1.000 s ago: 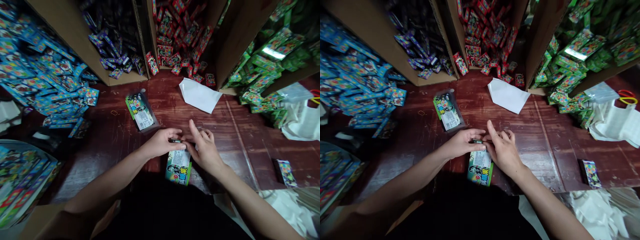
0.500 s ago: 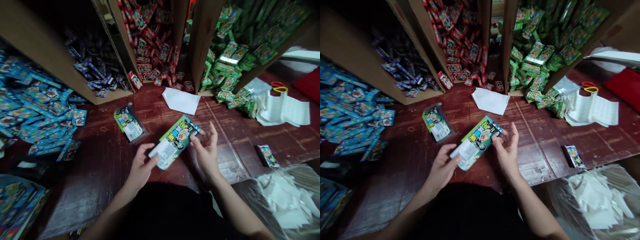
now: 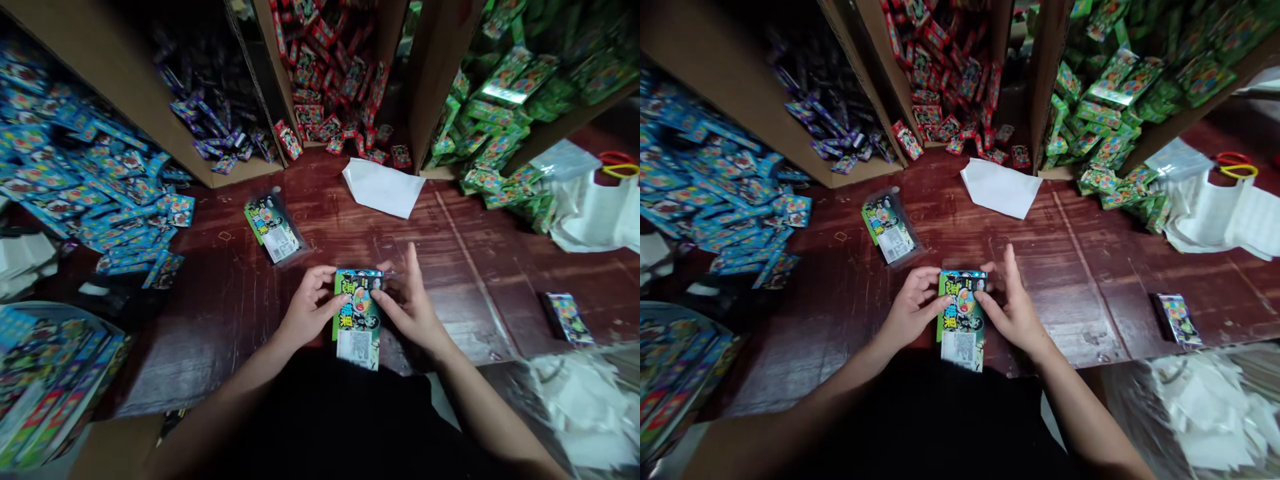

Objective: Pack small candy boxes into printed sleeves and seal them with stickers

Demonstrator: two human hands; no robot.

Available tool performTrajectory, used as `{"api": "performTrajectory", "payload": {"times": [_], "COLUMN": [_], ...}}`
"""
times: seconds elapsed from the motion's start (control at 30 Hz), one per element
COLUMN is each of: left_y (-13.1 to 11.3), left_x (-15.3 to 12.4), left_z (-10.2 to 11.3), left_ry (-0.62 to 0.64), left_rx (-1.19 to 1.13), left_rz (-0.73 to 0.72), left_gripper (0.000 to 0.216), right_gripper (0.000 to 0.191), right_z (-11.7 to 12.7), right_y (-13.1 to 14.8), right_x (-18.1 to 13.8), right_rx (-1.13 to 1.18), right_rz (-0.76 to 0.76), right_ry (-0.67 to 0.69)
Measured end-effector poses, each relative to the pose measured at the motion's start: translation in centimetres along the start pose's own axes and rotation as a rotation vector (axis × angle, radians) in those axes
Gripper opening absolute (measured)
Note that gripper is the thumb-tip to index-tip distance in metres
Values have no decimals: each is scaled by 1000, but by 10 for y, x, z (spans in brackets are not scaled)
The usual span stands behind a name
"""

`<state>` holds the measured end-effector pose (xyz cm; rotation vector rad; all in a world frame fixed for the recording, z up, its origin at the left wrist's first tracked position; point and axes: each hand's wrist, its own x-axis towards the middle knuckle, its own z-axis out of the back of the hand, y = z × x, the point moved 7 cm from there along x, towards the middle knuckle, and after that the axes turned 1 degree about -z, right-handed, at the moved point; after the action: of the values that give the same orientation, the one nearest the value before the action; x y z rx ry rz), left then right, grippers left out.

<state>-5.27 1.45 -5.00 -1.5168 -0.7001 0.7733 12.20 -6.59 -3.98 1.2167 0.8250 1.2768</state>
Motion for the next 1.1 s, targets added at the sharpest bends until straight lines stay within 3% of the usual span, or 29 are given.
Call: {"api": "performTrajectory", "payload": {"times": [0.1,0.23,0.33,0.43,0.57,0.73,0.9,1.1], "left_y": [1,-3,-11,-11,-9,-18,-37,-51], "left_x": [-1,4,11,15,17,18,21,28], "left_z": [-1,-3,2,2,5,2,-4,-5], "left_ry": [62,145,98,51,-9,101,90,153], "left_rx": [35,90,128,59,-16,122,199,285], "left_rz": [21,50,6,18,50,67,38,72], "left_gripper": [44,29,12,10,34,18,12,15], "right_gripper": [94,87,86,84,91,95,86,104], "right_z": [2,3,5,0,-6,-4,4,9], "right_y": [0,5,2,-2,1,4,17,17], "right_x": [1,0,-5,-10,-12,-7,5,14], "right_rx": [112,-5,-75,-85,-18,167,298,399], "right_rz": [-52,-19,-25,-24,15,-96,-202,-399], "right_ry": [6,111,29,-68,-151,-162,-211,-193]}}
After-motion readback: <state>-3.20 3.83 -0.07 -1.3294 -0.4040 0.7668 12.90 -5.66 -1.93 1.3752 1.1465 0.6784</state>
